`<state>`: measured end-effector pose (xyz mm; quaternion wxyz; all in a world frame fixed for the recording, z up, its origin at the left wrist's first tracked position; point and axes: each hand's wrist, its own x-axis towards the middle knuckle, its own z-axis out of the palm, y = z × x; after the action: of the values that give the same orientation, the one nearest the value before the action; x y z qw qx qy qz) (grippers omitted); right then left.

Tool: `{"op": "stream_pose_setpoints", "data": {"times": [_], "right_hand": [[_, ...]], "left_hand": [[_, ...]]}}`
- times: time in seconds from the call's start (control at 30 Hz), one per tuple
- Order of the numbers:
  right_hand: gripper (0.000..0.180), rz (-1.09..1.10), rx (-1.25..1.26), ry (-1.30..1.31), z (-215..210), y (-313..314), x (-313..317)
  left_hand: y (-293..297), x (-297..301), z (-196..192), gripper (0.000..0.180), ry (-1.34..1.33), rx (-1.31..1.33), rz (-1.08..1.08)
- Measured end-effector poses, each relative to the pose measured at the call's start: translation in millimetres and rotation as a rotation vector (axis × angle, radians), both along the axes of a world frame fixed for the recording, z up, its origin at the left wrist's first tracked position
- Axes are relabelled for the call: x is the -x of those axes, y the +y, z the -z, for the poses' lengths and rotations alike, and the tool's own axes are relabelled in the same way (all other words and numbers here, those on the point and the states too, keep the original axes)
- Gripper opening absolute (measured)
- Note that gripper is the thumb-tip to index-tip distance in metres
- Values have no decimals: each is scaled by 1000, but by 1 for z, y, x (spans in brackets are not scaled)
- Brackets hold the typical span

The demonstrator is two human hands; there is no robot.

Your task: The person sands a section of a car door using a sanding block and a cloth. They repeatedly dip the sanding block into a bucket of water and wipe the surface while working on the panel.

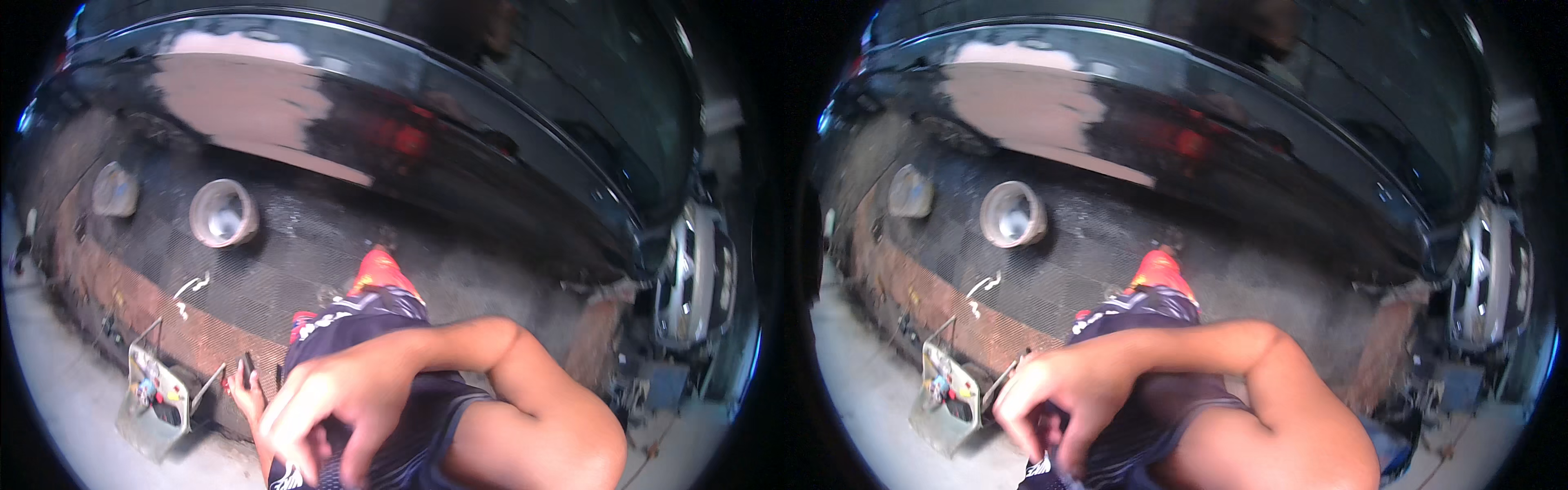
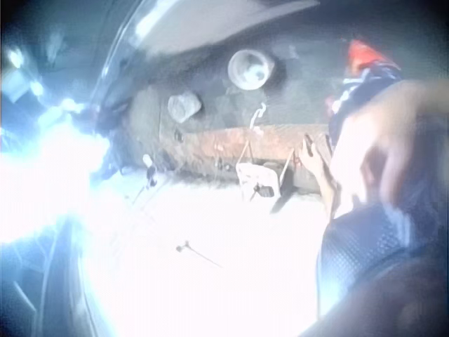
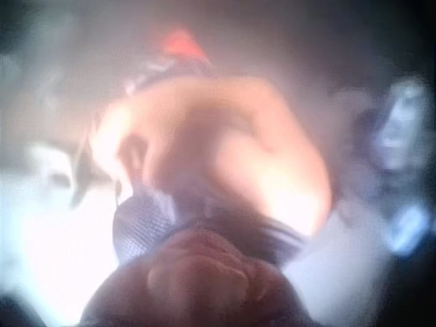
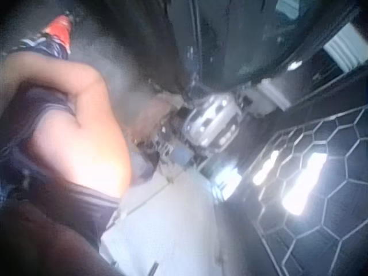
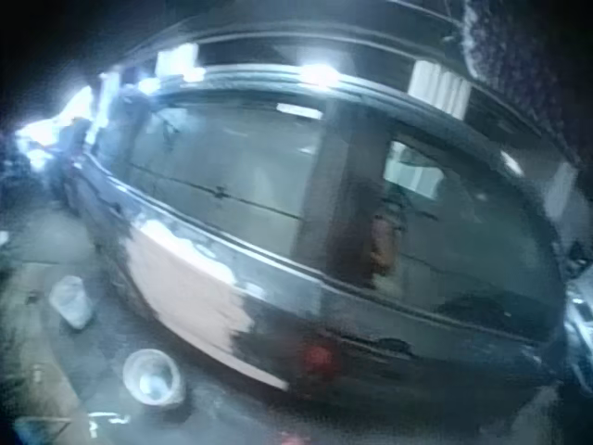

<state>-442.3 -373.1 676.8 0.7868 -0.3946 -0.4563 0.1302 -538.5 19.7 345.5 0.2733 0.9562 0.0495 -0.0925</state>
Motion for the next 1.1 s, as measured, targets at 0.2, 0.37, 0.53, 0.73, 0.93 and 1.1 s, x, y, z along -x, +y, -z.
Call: {"op": "stream_pose_setpoints", "data": {"times": [0.2,0.37,0.53,0.73,0.93,1.1], "right_hand": [[48,313,704,313,72,-42,-21],[91,607,835,363,118,-68,-48],[122,701,678,353,132,-101,-110],[106,574,698,308,122,-126,-188],[96,443,489,431,130,-142,-227],[87,391,519,440,130,-133,-256]], "left_hand": [[-87,-121,-91,48,-335,170,101],[-168,-192,-163,54,-552,295,272],[-240,-237,-216,60,-626,367,538],[-276,-285,-221,59,-556,471,577],[-296,-319,-217,57,-541,470,584],[-287,-333,-209,59,-496,534,503]]}}
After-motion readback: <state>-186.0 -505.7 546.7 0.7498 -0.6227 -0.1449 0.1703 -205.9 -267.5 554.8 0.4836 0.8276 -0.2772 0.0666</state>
